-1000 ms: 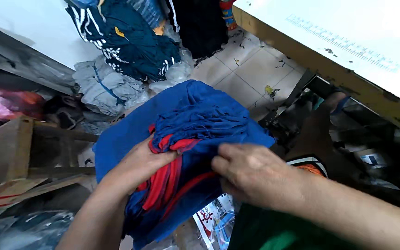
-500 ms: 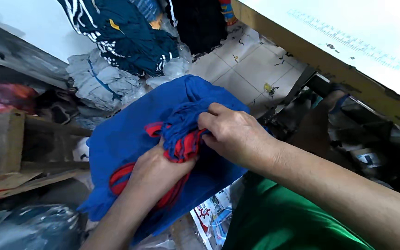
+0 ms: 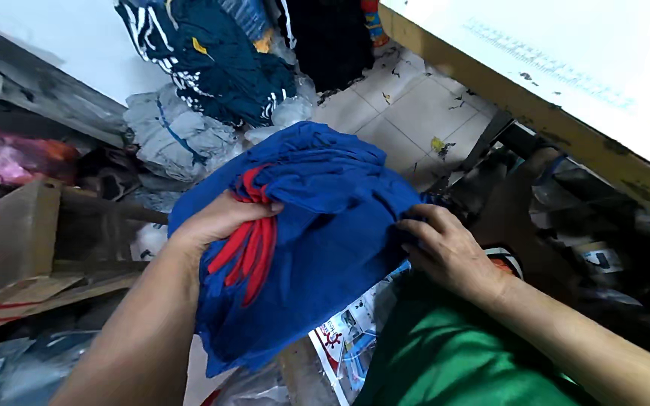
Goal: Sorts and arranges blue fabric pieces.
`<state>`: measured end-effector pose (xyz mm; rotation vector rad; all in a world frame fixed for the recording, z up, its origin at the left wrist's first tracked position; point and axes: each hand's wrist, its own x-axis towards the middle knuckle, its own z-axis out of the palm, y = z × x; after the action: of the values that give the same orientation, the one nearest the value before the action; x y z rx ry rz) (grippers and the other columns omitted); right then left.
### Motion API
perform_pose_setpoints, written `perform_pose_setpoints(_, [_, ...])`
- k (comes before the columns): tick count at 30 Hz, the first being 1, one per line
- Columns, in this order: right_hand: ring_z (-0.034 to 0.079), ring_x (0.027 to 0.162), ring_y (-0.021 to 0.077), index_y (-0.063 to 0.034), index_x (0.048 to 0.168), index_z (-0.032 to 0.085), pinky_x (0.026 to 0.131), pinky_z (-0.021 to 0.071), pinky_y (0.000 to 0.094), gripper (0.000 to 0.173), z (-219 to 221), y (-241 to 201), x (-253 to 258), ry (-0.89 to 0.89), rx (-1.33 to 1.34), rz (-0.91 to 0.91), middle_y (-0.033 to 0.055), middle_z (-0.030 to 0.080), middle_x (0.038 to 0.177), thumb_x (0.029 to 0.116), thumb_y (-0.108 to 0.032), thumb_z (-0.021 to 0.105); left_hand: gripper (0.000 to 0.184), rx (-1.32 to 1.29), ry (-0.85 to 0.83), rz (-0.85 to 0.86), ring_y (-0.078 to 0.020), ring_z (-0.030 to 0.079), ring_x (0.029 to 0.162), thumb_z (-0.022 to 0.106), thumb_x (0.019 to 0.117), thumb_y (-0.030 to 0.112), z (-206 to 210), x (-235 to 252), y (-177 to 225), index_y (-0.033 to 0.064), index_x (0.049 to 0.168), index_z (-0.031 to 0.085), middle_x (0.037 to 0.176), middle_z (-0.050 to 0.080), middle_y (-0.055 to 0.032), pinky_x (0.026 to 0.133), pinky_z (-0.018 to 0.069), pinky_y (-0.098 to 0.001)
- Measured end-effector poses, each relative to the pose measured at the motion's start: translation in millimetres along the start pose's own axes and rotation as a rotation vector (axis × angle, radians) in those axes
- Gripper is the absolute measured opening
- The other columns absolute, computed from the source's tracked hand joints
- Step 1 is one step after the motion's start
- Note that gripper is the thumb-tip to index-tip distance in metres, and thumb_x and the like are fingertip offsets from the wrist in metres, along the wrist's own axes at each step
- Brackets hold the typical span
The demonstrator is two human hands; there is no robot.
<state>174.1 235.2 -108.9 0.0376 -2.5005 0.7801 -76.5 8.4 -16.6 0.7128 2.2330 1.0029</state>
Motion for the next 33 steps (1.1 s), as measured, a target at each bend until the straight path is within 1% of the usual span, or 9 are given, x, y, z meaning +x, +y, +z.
perform_pose_setpoints(5, [0.071, 0.086, 0.0317, 0.0001, 0.102, 0.074, 0.077, 0.0606, 0.0475, 0.014, -1, -5, -37, -0.224, 0.077, 0.449, 0.0182, 0.069, 0.099, 0.0944, -0.010, 0.068, 0.022, 0.074, -0.007, -0.028, 0.0113, 0.061, 0.083, 0.055, 0.0881, -0.004, -12, 14, -6, 0.0083, 0.106, 0.059, 0.088, 0.066, 0.0123, 0.078, 0.0519, -0.0099])
perform_pose_setpoints(8, [0.066, 0.113, 0.0388, 0.0032, 0.111, 0.074, 0.100, 0.0501, 0.0548, 0.028, -8, -2, -32, -0.705, 0.134, 0.613, 0.0225, 0.070, 0.117, 0.1038, -0.017, 0.056, 0.024, 0.106, 0.038, -0.114, 0.0027, 0.061, 0.086, 0.055, 0.0914, -0.012, -14, 18, -9, -0.0018, 0.113, 0.057, 0.095, 0.065, -0.0005, 0.080, 0.0506, -0.0150])
perform_pose_setpoints(12, [0.056, 0.128, 0.0427, 0.0055, 0.123, 0.067, 0.109, 0.0386, 0.0583, 0.040, -10, 4, -19, -1.044, 0.109, 0.568, 0.0258, 0.065, 0.127, 0.1102, -0.025, 0.044, 0.031, 0.111, 0.118, -0.126, 0.0068, 0.057, 0.092, 0.051, 0.0922, -0.010, -8, 19, 0, -0.0018, 0.122, 0.053, 0.101, 0.061, 0.0016, 0.083, 0.0475, -0.0126])
perform_pose_setpoints(19, [0.053, 0.131, 0.0447, 0.0051, 0.131, 0.062, 0.110, 0.0339, 0.0624, 0.048, 2, 24, -8, -1.259, 0.138, 0.640, 0.0281, 0.061, 0.133, 0.1106, -0.033, 0.040, 0.026, 0.132, 0.184, -0.198, 0.0103, 0.057, 0.087, 0.044, 0.0935, -0.014, 1, 18, 18, -0.0041, 0.117, 0.051, 0.093, 0.058, 0.0033, 0.080, 0.0470, -0.0074])
perform_pose_setpoints(21, [0.052, 0.132, 0.0445, 0.0009, 0.137, 0.061, 0.110, 0.0330, 0.0631, 0.046, 5, 28, -5, -1.281, 0.177, 0.633, 0.0273, 0.059, 0.136, 0.1099, -0.032, 0.042, 0.027, 0.243, 0.209, -0.318, -0.0040, 0.051, 0.096, 0.042, 0.0962, -0.020, 22, 14, 57, -0.0196, 0.123, 0.044, 0.102, 0.051, -0.0141, 0.089, 0.0415, -0.0156])
perform_pose_setpoints(24, [0.053, 0.131, 0.0425, -0.0092, 0.145, 0.057, 0.107, 0.0361, 0.0640, 0.043, 14, 32, -4, -1.282, 0.168, 0.539, 0.0236, 0.059, 0.139, 0.1094, -0.028, 0.043, 0.028, 0.344, 0.198, -0.330, -0.0106, 0.053, 0.105, 0.044, 0.0967, -0.019, 21, 17, 54, -0.0225, 0.125, 0.044, 0.113, 0.054, -0.0240, 0.097, 0.0402, -0.0202])
perform_pose_setpoints(27, [0.049, 0.136, 0.0418, -0.0064, 0.143, 0.058, 0.111, 0.0333, 0.0637, 0.042, 15, 31, -9, -1.242, 0.177, 0.493, 0.0228, 0.056, 0.144, 0.1105, -0.027, 0.041, 0.024, 0.292, 0.184, -0.232, 0.0035, 0.053, 0.092, 0.043, 0.0946, -0.016, 10, 15, 32, -0.0167, 0.118, 0.047, 0.099, 0.053, -0.0094, 0.086, 0.0433, -0.0106])
perform_pose_setpoints(31, [0.050, 0.136, 0.0396, -0.0165, 0.152, 0.050, 0.114, 0.0289, 0.0622, 0.044, 6, 23, -11, -1.192, 0.187, 0.537, 0.0204, 0.056, 0.145, 0.1116, -0.029, 0.038, 0.022, 0.333, 0.196, -0.264, 0.0029, 0.054, 0.093, 0.041, 0.0962, -0.016, 17, 13, 43, -0.0161, 0.118, 0.046, 0.098, 0.054, -0.0090, 0.086, 0.0437, -0.0102])
perform_pose_setpoints(33, [0.051, 0.134, 0.0406, -0.0182, 0.155, 0.046, 0.111, 0.0327, 0.0628, 0.046, 3, 21, -6, -1.212, 0.171, 0.574, 0.0214, 0.055, 0.145, 0.1106, -0.026, 0.040, 0.028, 0.347, 0.197, -0.362, -0.0100, 0.051, 0.106, 0.040, 0.0994, -0.018, 31, 13, 67, -0.0245, 0.126, 0.040, 0.113, 0.052, -0.0236, 0.098, 0.0384, -0.0194])
